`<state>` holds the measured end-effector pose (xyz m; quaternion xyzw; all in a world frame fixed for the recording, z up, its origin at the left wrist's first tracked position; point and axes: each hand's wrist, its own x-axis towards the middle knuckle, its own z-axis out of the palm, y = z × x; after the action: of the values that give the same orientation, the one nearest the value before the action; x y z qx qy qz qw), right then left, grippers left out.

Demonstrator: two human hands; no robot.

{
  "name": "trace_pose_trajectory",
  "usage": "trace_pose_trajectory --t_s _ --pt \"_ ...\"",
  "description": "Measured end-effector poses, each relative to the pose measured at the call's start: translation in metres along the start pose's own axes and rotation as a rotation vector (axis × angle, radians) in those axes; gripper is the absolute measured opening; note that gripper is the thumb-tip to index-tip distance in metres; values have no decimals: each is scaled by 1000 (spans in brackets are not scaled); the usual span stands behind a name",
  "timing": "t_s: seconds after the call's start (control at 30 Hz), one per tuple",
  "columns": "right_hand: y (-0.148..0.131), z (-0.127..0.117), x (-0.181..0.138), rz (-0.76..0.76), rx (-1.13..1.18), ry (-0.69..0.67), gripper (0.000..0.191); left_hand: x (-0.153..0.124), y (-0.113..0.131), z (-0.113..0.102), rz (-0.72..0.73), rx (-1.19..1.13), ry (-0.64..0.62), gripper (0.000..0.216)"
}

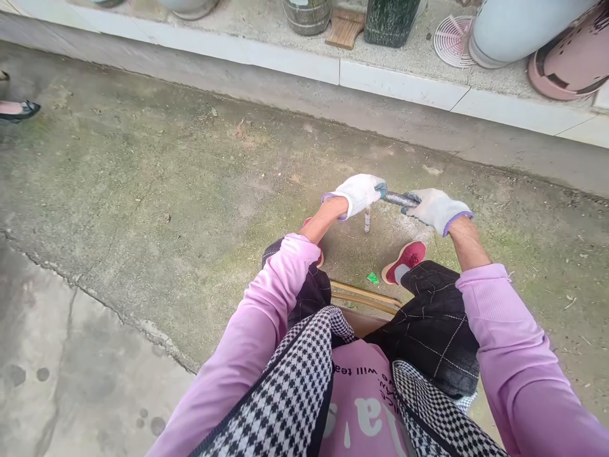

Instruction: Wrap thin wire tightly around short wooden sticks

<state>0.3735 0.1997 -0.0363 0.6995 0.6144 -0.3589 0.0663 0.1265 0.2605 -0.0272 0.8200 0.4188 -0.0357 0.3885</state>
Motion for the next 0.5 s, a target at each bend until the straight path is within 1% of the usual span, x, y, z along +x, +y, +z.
trace_pose_trajectory --t_s 0.07,0.13,0.2,0.33,0.43,0.5 --pt "-3 2 -8 13 30 -143 14 1 -3 -3 -5 32 1 32" --pt "-3 2 -14 35 100 -233 13 3 -5 -3 5 19 -9 31" --pt "-2 1 -18 44 116 -246 14 5 -8 -1 11 -19 -6 29" --pt "1 -3 -16 56 -14 -214 8 6 -11 2 20 -139 20 28" --pt "-2 1 -12 20 -101 -218 3 6 -9 3 24 -241 -11 33" --pt "-6 8 -8 -9 -147 -229 1 5 -5 6 28 -286 -54 37"
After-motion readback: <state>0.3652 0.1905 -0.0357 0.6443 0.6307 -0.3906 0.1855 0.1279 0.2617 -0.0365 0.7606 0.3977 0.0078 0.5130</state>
